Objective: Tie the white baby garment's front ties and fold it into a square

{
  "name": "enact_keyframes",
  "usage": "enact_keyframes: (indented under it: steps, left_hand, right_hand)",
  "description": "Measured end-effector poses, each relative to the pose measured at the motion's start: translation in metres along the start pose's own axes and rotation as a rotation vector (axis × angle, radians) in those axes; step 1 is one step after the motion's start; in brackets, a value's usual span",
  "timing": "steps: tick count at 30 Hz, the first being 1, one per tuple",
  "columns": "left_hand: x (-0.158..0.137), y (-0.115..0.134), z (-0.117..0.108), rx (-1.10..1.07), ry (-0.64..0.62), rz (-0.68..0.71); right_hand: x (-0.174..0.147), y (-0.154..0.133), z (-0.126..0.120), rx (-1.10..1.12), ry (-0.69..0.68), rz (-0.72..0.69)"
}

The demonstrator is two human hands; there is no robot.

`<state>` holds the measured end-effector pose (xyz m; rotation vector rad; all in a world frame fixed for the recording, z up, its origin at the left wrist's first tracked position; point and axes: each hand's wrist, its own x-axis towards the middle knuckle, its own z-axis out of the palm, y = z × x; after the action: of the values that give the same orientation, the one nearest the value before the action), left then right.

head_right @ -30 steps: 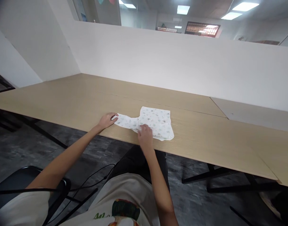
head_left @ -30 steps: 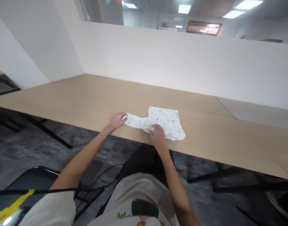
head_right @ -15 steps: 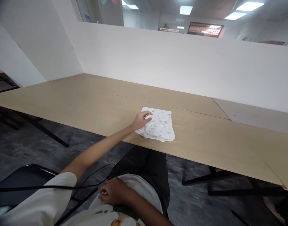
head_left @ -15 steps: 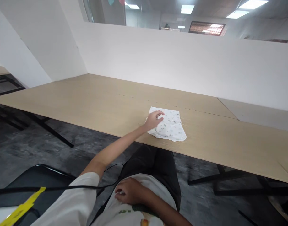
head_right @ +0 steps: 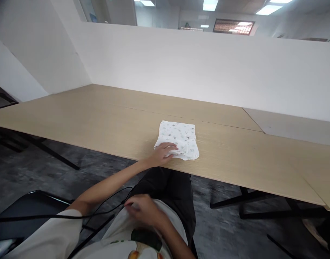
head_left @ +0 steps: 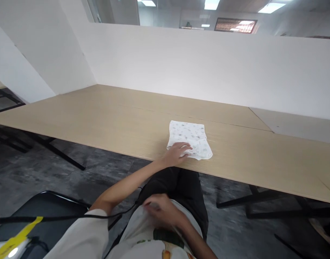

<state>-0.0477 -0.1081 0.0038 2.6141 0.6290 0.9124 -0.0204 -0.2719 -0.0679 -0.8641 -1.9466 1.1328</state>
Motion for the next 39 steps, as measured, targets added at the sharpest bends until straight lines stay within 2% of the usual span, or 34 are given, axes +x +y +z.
enact_keyframes:
  steps: [1, 3, 5, 8, 11, 14, 18, 21, 25, 28, 30, 34, 39]
  left_hand:
    - [-0.012, -0.006, -0.009, 0.034, 0.021, -0.005]
    - [-0.033, -0.021, -0.026, 0.110, 0.055, -0.017]
    - [-0.046, -0.036, -0.037, 0.176, 0.065, -0.044]
    - [-0.047, -0.051, -0.042, 0.202, 0.027, -0.039]
    - [-0.036, -0.055, -0.038, 0.212, -0.019, -0.011]
    - [-0.027, -0.054, -0.034, 0.261, -0.036, 0.004]
    - [-0.034, -0.051, -0.038, 0.287, -0.008, 0.030]
    - [-0.051, -0.042, -0.047, 0.269, 0.048, 0.066]
    - [-0.070, -0.019, -0.063, 0.203, 0.127, 0.097]
    - [-0.068, -0.006, -0.075, 0.096, 0.181, 0.026]
    - [-0.054, -0.006, -0.083, 0.011, 0.221, -0.070]
    - [-0.003, -0.031, -0.086, -0.137, 0.297, -0.213]
    - [0.056, -0.096, -0.053, -0.190, 0.281, -0.365]
  right_hand:
    - [-0.005, -0.006, -0.023, -0.011, 0.169, 0.037]
    - [-0.019, -0.011, -0.077, -0.179, 0.517, 0.065]
    - [-0.033, -0.006, -0.131, -0.420, 0.768, 0.061]
    - [-0.044, 0.014, -0.198, -0.740, 0.810, 0.109]
    - [-0.038, 0.031, -0.235, -0.897, 0.715, 0.107]
    - [-0.027, 0.038, -0.245, -0.911, 0.617, 0.101]
    - [-0.028, 0.030, -0.236, -0.867, 0.606, 0.073]
    - [-0.040, 0.013, -0.220, -0.803, 0.634, 0.061]
    - [-0.055, -0.017, -0.200, -0.708, 0.712, 0.116]
    - [-0.051, -0.034, -0.200, -0.630, 0.776, 0.146]
    - [-0.039, -0.036, -0.210, -0.581, 0.836, 0.124]
    - [0.002, -0.015, -0.249, -0.466, 0.938, 0.071]
    - [0.048, 0.038, -0.294, -0.461, 0.947, 0.252]
